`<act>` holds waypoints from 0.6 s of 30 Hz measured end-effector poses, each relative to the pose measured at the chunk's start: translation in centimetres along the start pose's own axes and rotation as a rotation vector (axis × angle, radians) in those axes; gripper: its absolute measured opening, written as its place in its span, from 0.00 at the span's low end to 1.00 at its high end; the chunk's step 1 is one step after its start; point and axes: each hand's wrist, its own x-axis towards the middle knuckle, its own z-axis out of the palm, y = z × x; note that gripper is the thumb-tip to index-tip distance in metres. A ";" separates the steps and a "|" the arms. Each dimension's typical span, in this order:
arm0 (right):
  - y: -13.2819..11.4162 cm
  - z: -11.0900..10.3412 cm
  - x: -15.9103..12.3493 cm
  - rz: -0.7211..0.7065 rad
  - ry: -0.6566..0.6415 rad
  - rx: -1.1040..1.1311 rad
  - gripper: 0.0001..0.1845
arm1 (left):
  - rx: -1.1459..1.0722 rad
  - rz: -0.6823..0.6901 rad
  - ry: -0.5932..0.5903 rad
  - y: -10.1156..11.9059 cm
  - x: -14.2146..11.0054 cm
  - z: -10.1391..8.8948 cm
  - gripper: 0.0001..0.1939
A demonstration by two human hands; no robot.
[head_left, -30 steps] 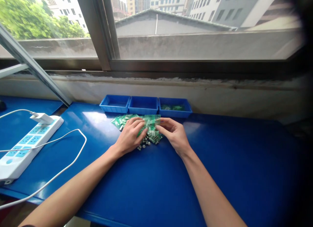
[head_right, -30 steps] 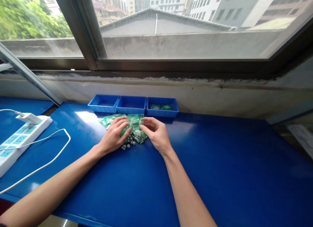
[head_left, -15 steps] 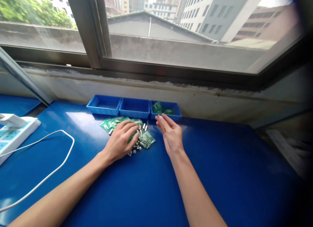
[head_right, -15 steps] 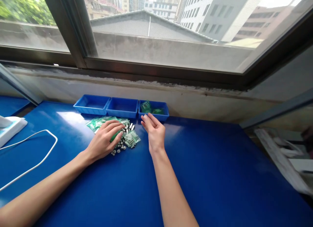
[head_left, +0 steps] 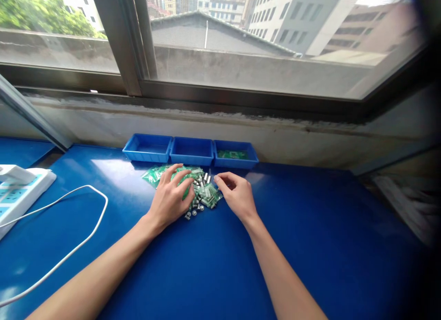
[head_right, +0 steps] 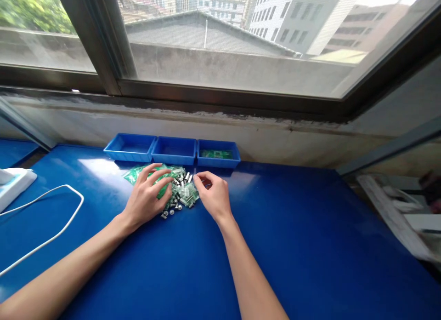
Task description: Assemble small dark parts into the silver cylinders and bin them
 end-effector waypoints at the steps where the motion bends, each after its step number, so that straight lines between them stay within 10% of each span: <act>1: -0.1 0.0 -0.1 -0.022 -0.020 -0.045 0.13 | 0.001 -0.003 0.004 0.1 0.0 -0.1 0.10; 10: -1.1 -0.4 -1.0 -0.175 -0.115 -0.452 0.26 | 0.006 -0.044 0.000 0.4 0.1 -0.3 0.12; 18: -0.7 -0.5 -0.4 -0.071 -0.161 -0.174 0.22 | -0.015 -0.082 -0.025 0.0 0.0 -0.1 0.11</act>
